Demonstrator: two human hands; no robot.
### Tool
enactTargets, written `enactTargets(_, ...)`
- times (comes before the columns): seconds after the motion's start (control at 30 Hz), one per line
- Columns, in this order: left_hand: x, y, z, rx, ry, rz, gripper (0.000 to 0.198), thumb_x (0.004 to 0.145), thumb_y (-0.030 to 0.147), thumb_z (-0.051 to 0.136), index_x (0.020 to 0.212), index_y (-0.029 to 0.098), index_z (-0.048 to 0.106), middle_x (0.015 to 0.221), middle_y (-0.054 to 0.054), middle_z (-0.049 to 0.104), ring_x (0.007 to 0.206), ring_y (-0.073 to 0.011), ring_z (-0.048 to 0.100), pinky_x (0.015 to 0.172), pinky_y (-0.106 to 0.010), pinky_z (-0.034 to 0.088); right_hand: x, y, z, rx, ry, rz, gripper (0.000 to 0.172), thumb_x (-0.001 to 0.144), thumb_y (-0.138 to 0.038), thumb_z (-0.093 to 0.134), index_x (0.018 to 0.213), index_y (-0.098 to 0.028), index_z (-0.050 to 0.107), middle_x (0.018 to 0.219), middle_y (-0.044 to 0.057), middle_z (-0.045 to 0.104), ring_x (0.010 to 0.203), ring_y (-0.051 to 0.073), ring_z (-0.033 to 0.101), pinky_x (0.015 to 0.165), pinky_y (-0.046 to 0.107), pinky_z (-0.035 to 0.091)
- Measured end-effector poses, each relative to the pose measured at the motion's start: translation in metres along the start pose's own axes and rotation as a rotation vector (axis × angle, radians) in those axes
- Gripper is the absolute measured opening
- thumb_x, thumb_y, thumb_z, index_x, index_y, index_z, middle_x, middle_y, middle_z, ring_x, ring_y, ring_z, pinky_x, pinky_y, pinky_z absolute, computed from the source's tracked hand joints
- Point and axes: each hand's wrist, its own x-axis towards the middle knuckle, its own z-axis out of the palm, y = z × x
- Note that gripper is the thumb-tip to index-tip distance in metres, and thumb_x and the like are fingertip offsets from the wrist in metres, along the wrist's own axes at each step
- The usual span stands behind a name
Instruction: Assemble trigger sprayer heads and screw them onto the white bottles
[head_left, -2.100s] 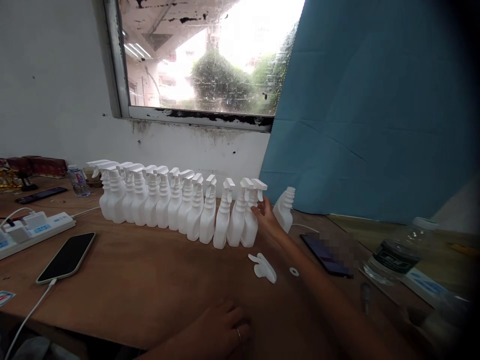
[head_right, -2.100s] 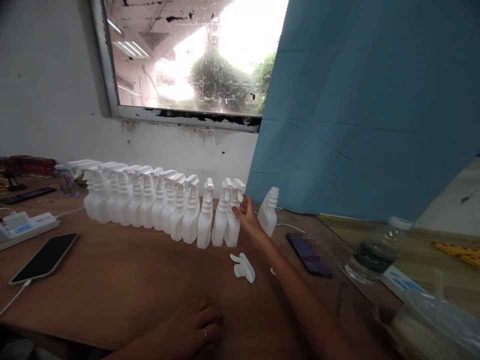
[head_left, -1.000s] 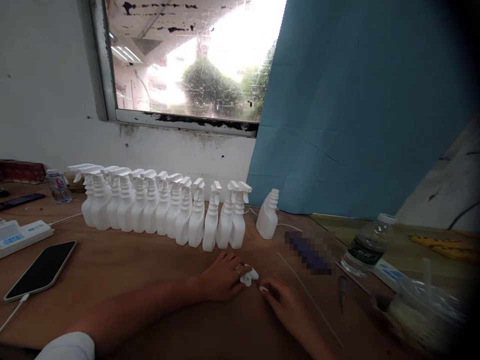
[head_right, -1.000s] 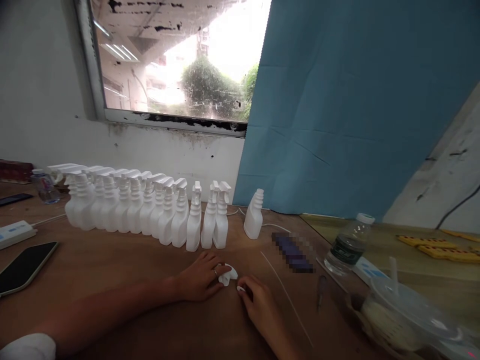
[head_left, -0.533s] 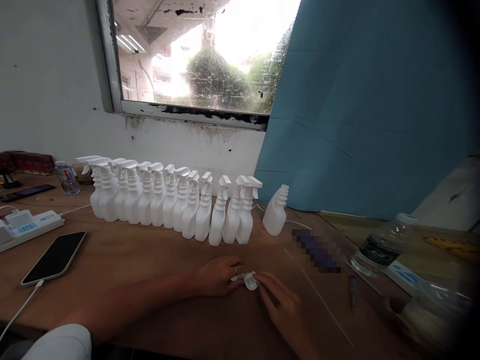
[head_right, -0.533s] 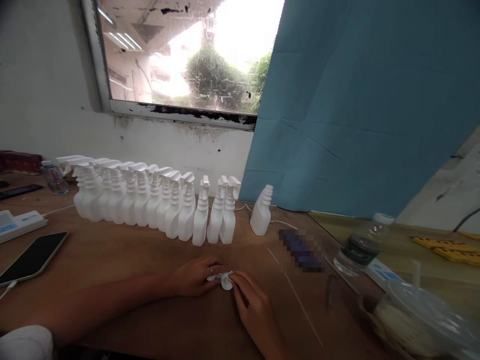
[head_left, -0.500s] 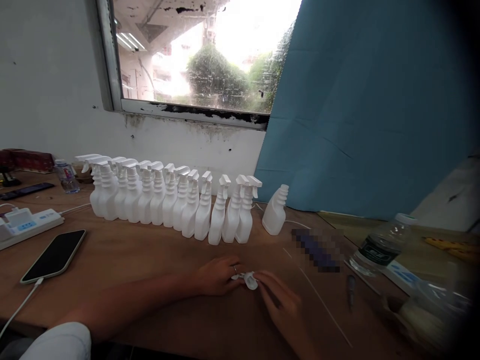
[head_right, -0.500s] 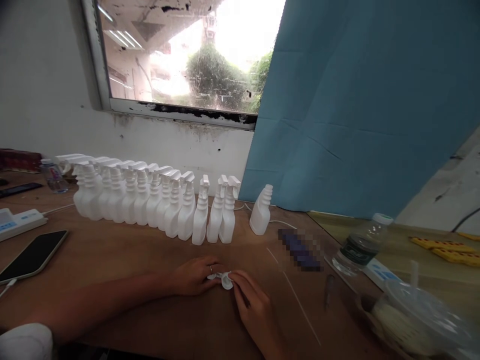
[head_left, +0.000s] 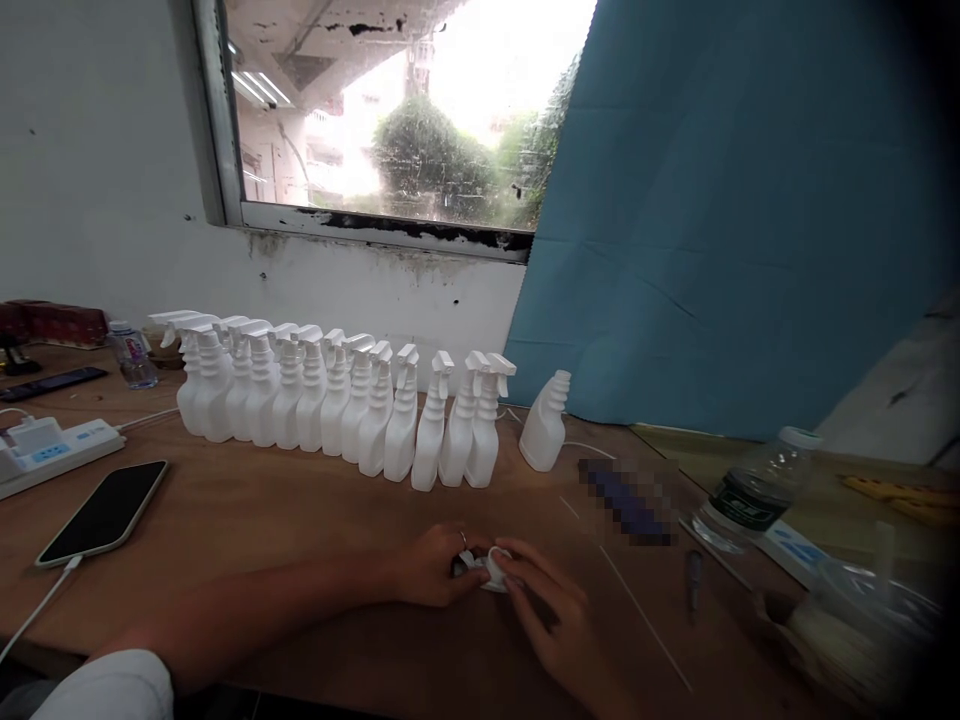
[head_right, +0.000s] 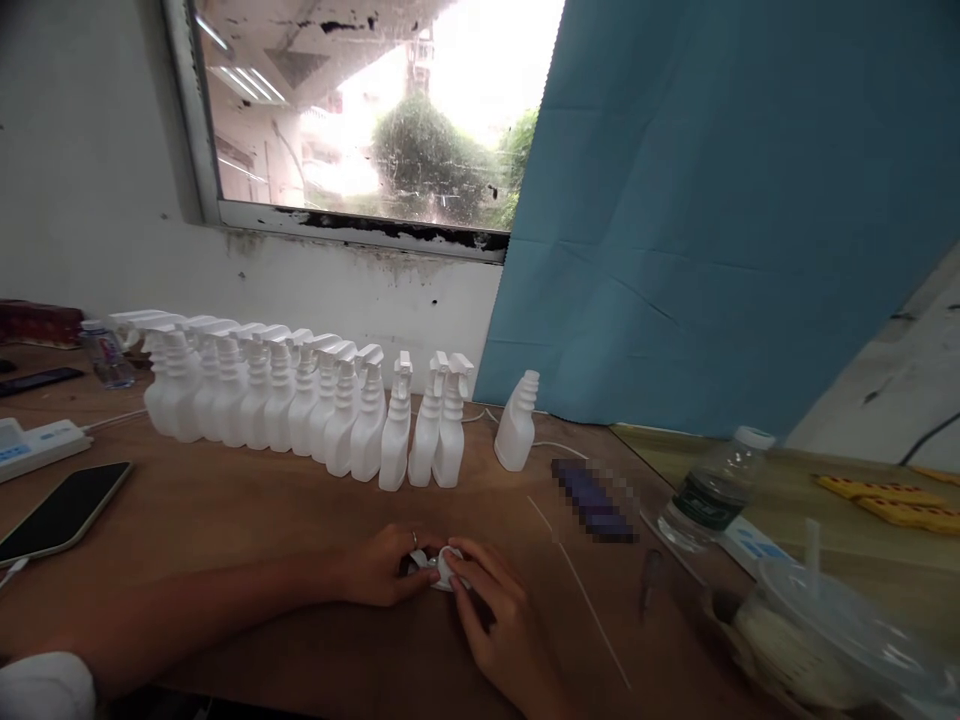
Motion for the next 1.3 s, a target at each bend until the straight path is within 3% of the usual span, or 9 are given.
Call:
enactTargets(0.1, -0.005, 0.001, -0.007, 0.054, -0.015, -0.005, 0.033, 0.088, 0.029, 0.056, 0.119, 0.017, 0.058, 0.101, -0.007, 0.068, 0.093, -0.0201, 0.063, 0.087, -0.033, 0.050, -0.001, 0.002, 0.001, -0.015, -0.002, -0.007, 0.035, 0.093, -0.016, 0.052, 0.125, -0.025, 0.063, 0.125, 0.010, 0.065, 0.113, 0.023, 0.064, 0.095, 0.036, 0.056)
enactTargets(0.23, -0.010, 0.003, -0.015, 0.152, -0.035, 0.013, 0.036, 0.089, 0.031, 0.054, 0.123, 0.020, 0.052, 0.103, -0.006, 0.065, 0.095, -0.0208, 0.061, 0.089, -0.033, 0.048, 0.000, 0.003, 0.006, -0.013, -0.008, 0.009, 0.028, 0.093, -0.017, 0.052, 0.117, -0.024, 0.064, 0.123, 0.010, 0.065, 0.110, 0.023, 0.065, 0.094, 0.037, 0.056)
enactTargets(0.47, -0.009, -0.001, -0.012, 0.328, -0.082, 0.114, 0.031, 0.089, 0.032, 0.051, 0.118, 0.020, 0.052, 0.094, -0.007, 0.065, 0.087, -0.0217, 0.060, 0.086, -0.034, 0.046, 0.003, 0.002, 0.011, -0.027, 0.014, -0.023, 0.023, 0.092, -0.018, 0.055, 0.112, -0.025, 0.063, 0.107, 0.007, 0.071, 0.096, 0.022, 0.069, 0.084, 0.035, 0.059)
enactTargets(0.6, -0.008, -0.006, -0.009, 0.363, -0.093, 0.191, 0.037, 0.090, 0.044, 0.053, 0.120, 0.021, 0.055, 0.092, -0.006, 0.066, 0.083, -0.0210, 0.061, 0.085, -0.033, 0.046, 0.003, -0.001, 0.010, -0.009, 0.004, -0.011, 0.021, 0.092, -0.017, 0.054, 0.109, -0.025, 0.063, 0.107, 0.006, 0.070, 0.097, 0.021, 0.068, 0.085, 0.034, 0.058)
enactTargets(0.8, -0.007, -0.007, -0.011, 0.348, -0.095, 0.196, 0.034, 0.095, 0.042, 0.049, 0.121, 0.024, 0.059, 0.092, -0.006, 0.066, 0.085, -0.0197, 0.063, 0.083, -0.030, 0.048, 0.000, 0.003, 0.011, 0.002, -0.034, 0.009, 0.022, 0.093, -0.019, 0.055, 0.112, -0.026, 0.062, 0.110, 0.006, 0.069, 0.100, 0.021, 0.067, 0.087, 0.034, 0.057)
enactTargets(1.1, -0.007, -0.007, -0.009, 0.312, -0.120, 0.229, 0.032, 0.097, 0.044, 0.045, 0.114, 0.023, 0.063, 0.089, -0.005, 0.067, 0.084, -0.0190, 0.063, 0.080, -0.029, 0.049, 0.001, 0.001, 0.011, 0.010, -0.007, -0.056, 0.017, 0.097, -0.021, 0.049, 0.096, -0.025, 0.066, 0.094, 0.004, 0.071, 0.081, 0.020, 0.068, 0.071, 0.031, 0.056)
enactTargets(1.23, -0.007, -0.006, -0.009, 0.322, -0.097, 0.195, 0.034, 0.096, 0.046, 0.045, 0.114, 0.022, 0.063, 0.086, -0.005, 0.066, 0.079, -0.0185, 0.062, 0.077, -0.028, 0.048, 0.004, -0.004, 0.007, -0.032, -0.028, -0.038, 0.017, 0.095, -0.021, 0.050, 0.101, -0.025, 0.065, 0.101, 0.006, 0.072, 0.091, 0.022, 0.069, 0.080, 0.035, 0.056)
enactTargets(1.3, -0.007, -0.006, -0.008, 0.325, -0.081, 0.159, 0.033, 0.094, 0.045, 0.048, 0.114, 0.022, 0.061, 0.088, -0.005, 0.066, 0.079, -0.0183, 0.063, 0.076, -0.027, 0.048, 0.004, 0.001, 0.001, -0.060, -0.033, 0.014, 0.024, 0.095, -0.023, 0.051, 0.116, -0.026, 0.062, 0.112, 0.007, 0.070, 0.100, 0.023, 0.067, 0.087, 0.037, 0.055)
